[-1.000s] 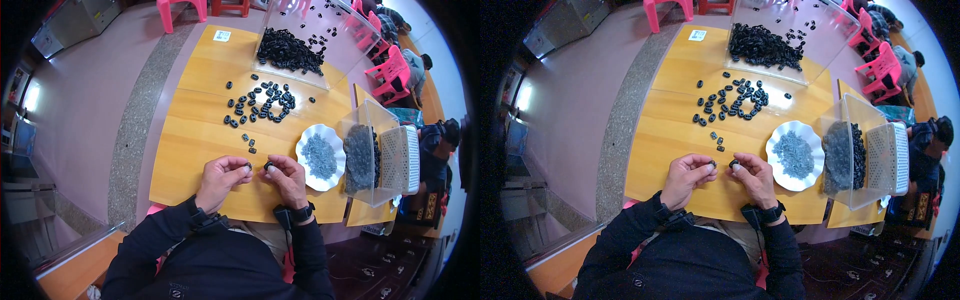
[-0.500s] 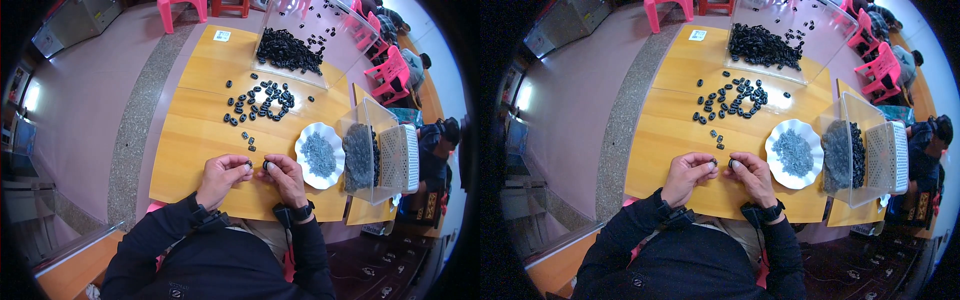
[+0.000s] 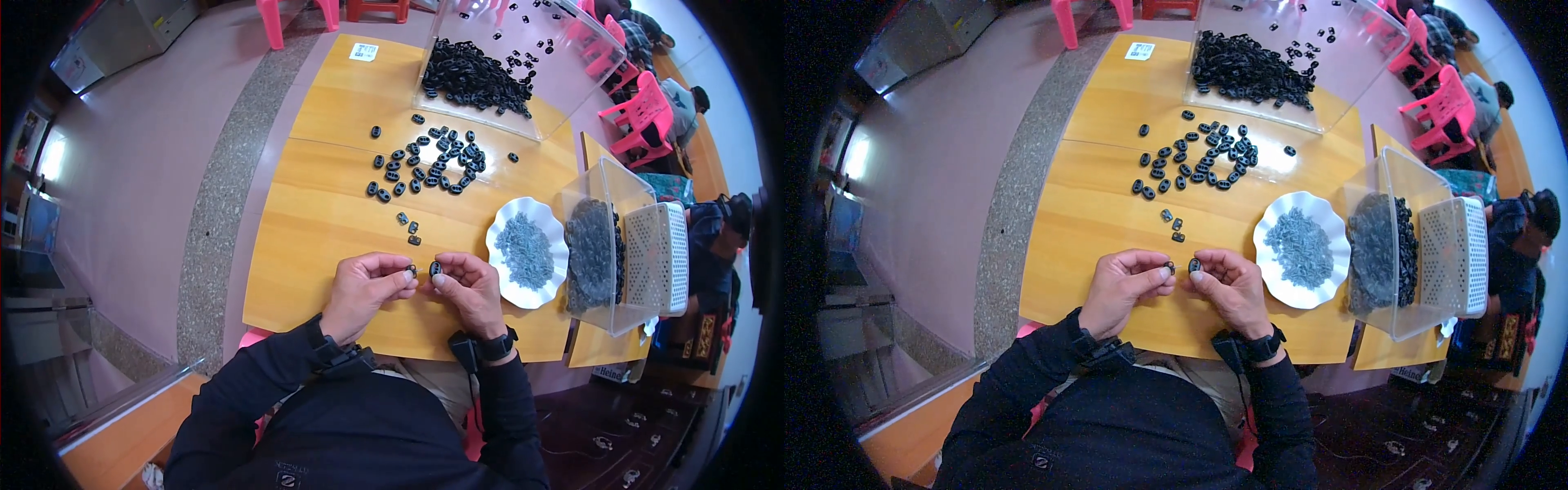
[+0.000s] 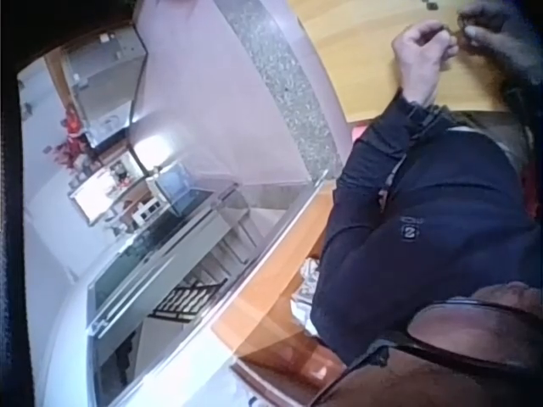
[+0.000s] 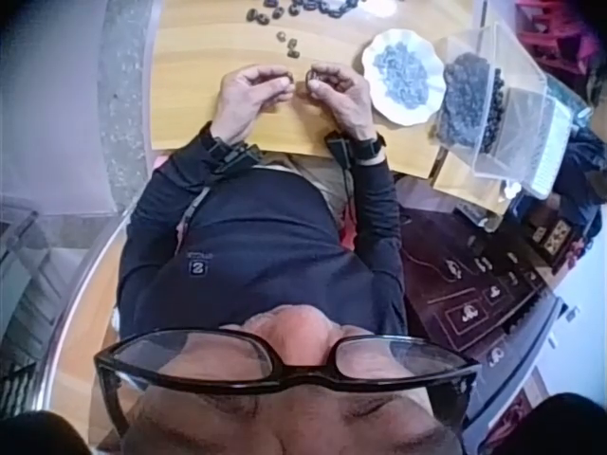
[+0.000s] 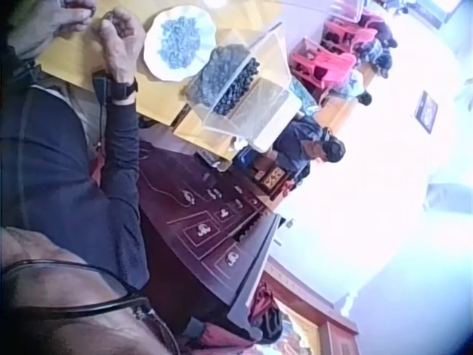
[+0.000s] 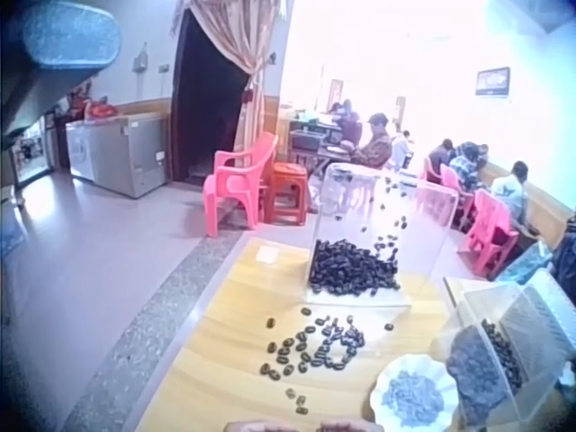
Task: The person picks up a black plastic toggle and a metal spring by hand, inserts the spring into the toggle, and places the assembled unit into a white bowl. This process is repeated for several more toggles and springs.
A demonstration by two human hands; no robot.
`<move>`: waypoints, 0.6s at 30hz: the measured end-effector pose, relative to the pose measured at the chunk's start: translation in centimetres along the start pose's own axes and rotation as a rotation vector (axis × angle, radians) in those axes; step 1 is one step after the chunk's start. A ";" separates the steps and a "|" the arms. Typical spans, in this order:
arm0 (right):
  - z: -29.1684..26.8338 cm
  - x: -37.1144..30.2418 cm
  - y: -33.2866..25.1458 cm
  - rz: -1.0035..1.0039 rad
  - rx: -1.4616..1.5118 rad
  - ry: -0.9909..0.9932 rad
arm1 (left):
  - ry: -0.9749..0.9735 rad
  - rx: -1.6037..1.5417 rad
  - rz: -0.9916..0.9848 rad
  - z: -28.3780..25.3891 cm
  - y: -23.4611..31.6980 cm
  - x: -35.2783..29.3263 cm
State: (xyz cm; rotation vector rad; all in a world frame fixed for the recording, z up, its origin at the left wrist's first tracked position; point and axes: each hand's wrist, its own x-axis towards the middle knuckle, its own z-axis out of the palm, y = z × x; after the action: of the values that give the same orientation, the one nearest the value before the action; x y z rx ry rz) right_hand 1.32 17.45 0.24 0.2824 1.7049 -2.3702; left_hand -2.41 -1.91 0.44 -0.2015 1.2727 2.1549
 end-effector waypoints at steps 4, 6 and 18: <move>-0.2 0.1 0.4 -0.030 -0.028 -0.006 | -0.007 -0.001 -0.001 0.1 0.1 -0.1; -0.1 0.1 0.2 -0.033 -0.068 -0.010 | -0.003 -0.003 -0.003 0.0 0.0 -0.1; -0.1 0.0 0.1 -0.039 -0.115 -0.040 | -0.007 -0.004 -0.007 0.1 0.0 0.0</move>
State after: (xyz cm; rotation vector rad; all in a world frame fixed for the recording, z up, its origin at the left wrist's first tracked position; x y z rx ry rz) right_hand 1.40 17.46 0.12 0.1828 1.8353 -2.2777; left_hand -2.38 -1.84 0.54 -0.2001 1.2622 2.1509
